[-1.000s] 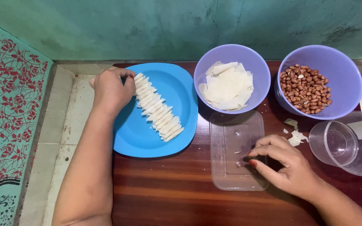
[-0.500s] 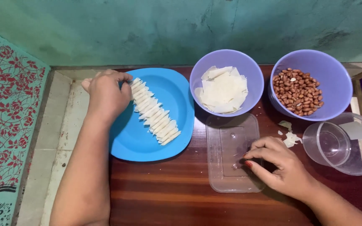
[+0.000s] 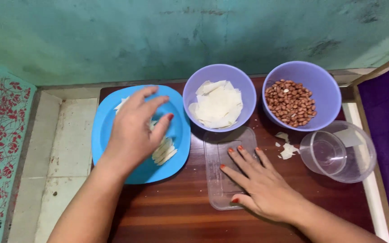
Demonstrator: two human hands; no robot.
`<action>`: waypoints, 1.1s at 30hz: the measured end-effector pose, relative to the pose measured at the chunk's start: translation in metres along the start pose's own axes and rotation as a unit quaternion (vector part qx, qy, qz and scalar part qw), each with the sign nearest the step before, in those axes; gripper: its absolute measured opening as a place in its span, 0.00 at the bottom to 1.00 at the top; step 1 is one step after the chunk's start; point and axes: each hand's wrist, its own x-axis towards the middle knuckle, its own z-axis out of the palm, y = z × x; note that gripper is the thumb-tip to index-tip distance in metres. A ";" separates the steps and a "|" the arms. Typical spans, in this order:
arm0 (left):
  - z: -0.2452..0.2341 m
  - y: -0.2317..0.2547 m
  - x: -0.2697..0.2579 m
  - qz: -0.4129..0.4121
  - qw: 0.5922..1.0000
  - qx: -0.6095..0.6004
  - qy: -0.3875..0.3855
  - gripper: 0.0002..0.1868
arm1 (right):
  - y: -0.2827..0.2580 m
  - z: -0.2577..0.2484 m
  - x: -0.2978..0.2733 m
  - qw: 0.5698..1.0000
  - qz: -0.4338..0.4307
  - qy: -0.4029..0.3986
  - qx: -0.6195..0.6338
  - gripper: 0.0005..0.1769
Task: Manually assembling peanut rolls by placing a peanut on a small square of dough and rolling it up on a wooden board.
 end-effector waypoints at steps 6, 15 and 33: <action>0.023 0.026 0.036 0.029 0.989 -0.099 -0.107 0.11 | -0.004 -0.004 0.002 1.000 -0.003 -0.010 0.005 0.40; 0.154 -0.001 0.065 0.018 0.950 0.058 -0.307 0.17 | -0.002 -0.006 0.002 1.000 -0.003 -0.001 0.031 0.35; 0.082 0.007 0.105 -0.155 0.953 0.002 -0.262 0.10 | -0.003 -0.011 0.002 0.998 -0.017 0.023 0.054 0.32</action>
